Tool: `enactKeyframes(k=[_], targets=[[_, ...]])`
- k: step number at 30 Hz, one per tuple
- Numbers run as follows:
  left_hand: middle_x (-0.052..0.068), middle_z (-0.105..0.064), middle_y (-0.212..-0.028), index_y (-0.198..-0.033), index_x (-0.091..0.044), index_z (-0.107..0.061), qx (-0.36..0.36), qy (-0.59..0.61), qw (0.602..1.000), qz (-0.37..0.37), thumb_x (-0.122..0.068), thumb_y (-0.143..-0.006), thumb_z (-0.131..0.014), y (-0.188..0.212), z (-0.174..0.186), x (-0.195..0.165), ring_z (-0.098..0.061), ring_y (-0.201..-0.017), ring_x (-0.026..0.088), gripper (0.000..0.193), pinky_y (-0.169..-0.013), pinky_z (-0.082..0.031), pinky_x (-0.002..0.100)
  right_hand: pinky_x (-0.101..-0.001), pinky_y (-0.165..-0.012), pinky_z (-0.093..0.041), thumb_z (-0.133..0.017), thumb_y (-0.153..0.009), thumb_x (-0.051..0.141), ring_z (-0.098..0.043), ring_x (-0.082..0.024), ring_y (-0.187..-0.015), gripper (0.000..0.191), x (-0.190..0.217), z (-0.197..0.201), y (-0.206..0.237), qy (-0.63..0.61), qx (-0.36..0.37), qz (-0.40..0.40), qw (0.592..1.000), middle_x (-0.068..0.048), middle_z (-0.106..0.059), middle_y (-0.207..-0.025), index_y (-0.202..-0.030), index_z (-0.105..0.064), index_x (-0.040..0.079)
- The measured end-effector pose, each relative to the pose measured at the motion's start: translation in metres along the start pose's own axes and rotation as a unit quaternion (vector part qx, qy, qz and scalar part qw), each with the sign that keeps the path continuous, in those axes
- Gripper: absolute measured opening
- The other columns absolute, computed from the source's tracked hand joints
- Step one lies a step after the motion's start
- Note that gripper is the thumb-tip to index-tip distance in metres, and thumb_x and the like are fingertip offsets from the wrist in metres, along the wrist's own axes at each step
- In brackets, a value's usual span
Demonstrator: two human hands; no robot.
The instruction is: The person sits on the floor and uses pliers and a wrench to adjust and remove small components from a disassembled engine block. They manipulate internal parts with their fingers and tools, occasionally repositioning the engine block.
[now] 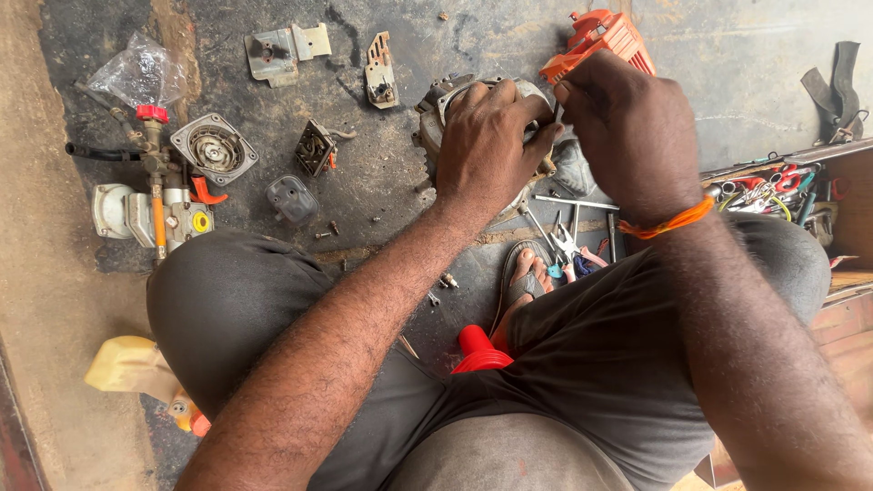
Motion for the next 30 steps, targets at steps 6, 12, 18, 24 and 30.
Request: enactKeyframes(k=[6,12,18,24,30], targets=[[0.000,-0.061,-0.085,-0.101,-0.015,-0.073,-0.040,0.023,0.999,-0.011,-0.048,-0.090,-0.073,0.004,-0.006,0.004,-0.059,-0.085,0.017,0.035,-0.082,-0.050,0.042,-0.0366,-0.071,-0.059,-0.075,-0.109,0.020,-0.076,-0.023,-0.082,0.015,0.000,0.001,0.001,-0.003,0.000,0.022,1.000,-0.008,-0.076,-0.094,-0.107,-0.070,0.006],[0.003,-0.059,-0.085,-0.101,-0.013,-0.073,-0.030,-0.017,0.999,-0.012,-0.059,-0.098,-0.063,0.004,-0.013,0.005,-0.057,-0.086,0.018,0.047,-0.081,-0.051,0.040,-0.0394,-0.068,-0.057,-0.075,-0.108,0.021,-0.074,-0.025,-0.078,0.014,0.007,0.003,-0.001,0.068,0.008,0.043,0.997,-0.007,-0.076,-0.092,-0.104,-0.071,0.008],[0.002,-0.062,-0.086,-0.101,-0.011,-0.076,-0.024,0.026,0.999,-0.009,-0.054,-0.096,-0.069,0.005,-0.013,0.007,-0.057,-0.083,0.018,0.043,-0.075,-0.050,0.038,-0.0369,-0.072,-0.058,-0.076,-0.102,0.018,-0.075,-0.023,-0.080,0.012,-0.023,0.017,-0.016,-0.061,0.121,0.054,0.989,-0.006,-0.075,-0.093,-0.109,-0.073,0.008],[0.001,-0.063,-0.088,-0.096,-0.015,-0.078,-0.070,0.006,0.997,-0.039,-0.049,-0.094,-0.075,0.003,-0.004,-0.001,-0.058,-0.088,0.018,0.034,-0.084,-0.050,0.041,-0.0367,-0.074,-0.057,-0.078,-0.100,0.017,-0.072,-0.024,-0.083,0.016,-0.028,0.025,-0.027,-0.123,0.131,0.059,0.982,-0.009,-0.073,-0.097,-0.113,-0.075,0.009],[0.004,-0.064,-0.088,-0.097,-0.011,-0.075,-0.004,0.039,0.999,-0.006,-0.033,-0.090,-0.078,0.003,0.000,0.006,-0.059,-0.087,0.022,0.023,-0.082,-0.052,0.043,-0.0412,-0.073,-0.057,-0.068,-0.108,0.012,-0.073,-0.029,-0.083,0.008,0.014,0.010,-0.001,0.090,0.014,0.085,0.992,-0.010,-0.075,-0.100,-0.114,-0.073,0.009]])
Point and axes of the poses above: each hand's wrist, its own y-axis away from the middle knuckle, its own z-axis out of the back of the hand, x = y × z, the point moved 1 cm from there along -y, towards the middle knuckle
